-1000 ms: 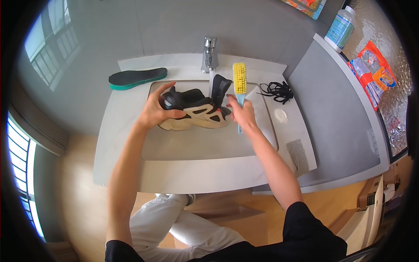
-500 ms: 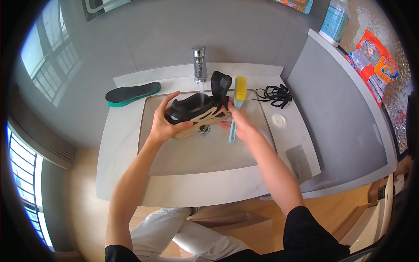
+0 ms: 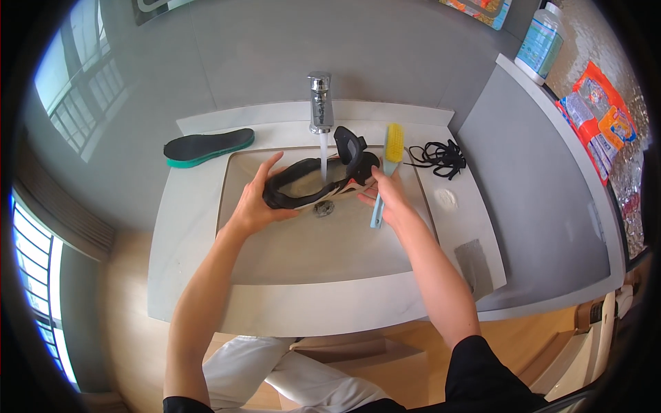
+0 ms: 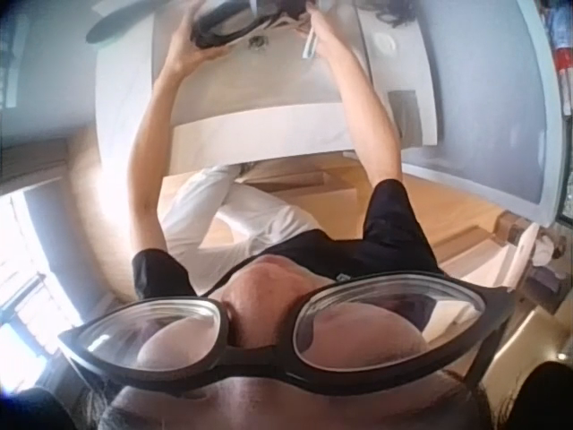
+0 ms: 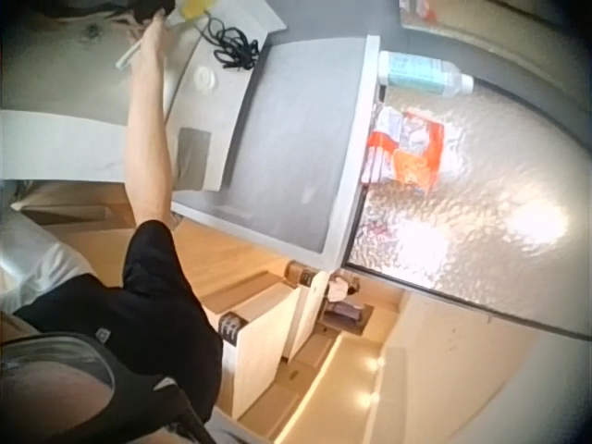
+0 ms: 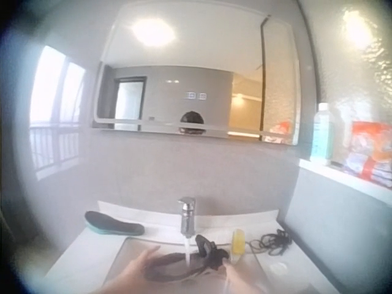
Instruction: The person cleans a shoe in a sink using a brush and water. The person removes the insole, rinses the shoe under a running tap, and scrubs various parts of the shoe exterior with a brush.
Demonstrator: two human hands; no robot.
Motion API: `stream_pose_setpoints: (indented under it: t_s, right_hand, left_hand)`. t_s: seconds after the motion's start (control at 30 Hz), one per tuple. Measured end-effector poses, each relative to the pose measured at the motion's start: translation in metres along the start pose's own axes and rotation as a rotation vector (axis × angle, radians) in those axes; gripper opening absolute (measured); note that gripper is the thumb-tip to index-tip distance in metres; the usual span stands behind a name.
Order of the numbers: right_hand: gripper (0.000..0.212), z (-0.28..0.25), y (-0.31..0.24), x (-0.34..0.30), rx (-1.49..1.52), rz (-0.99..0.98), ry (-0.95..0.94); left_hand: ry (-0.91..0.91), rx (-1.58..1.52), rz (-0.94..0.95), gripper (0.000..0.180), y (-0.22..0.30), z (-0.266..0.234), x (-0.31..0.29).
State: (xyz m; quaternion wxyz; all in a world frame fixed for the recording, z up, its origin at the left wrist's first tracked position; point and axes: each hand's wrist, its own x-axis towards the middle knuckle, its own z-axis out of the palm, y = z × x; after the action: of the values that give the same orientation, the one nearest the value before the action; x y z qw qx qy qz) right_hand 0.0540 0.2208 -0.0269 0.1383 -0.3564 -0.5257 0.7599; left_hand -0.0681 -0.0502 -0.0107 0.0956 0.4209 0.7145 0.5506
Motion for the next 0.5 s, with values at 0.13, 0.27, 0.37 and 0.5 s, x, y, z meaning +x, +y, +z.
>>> stream_pose_setpoints:
  t_s: [0.13,0.27,0.37,0.5]
  right_hand:
    - [0.041,0.006,0.0,-0.004,-0.059,0.007,0.094]
    - [0.041,-0.005,0.0,0.0,-0.042,-0.019,0.117]
    - [0.035,0.001,-0.003,-0.007,-0.026,0.005,0.167]
    - [0.061,-0.004,-0.004,-0.005,-0.043,-0.032,0.128]
  left_hand:
    - [-0.053,0.164,-0.035,0.11,-0.001,-0.002,0.0]
    - [-0.085,0.196,0.012,0.108,-0.005,0.002,0.005]
    - [-0.084,0.217,-0.001,0.107,-0.013,0.003,0.004]
    - [-0.081,0.256,-0.024,0.107,-0.015,0.008,0.005]
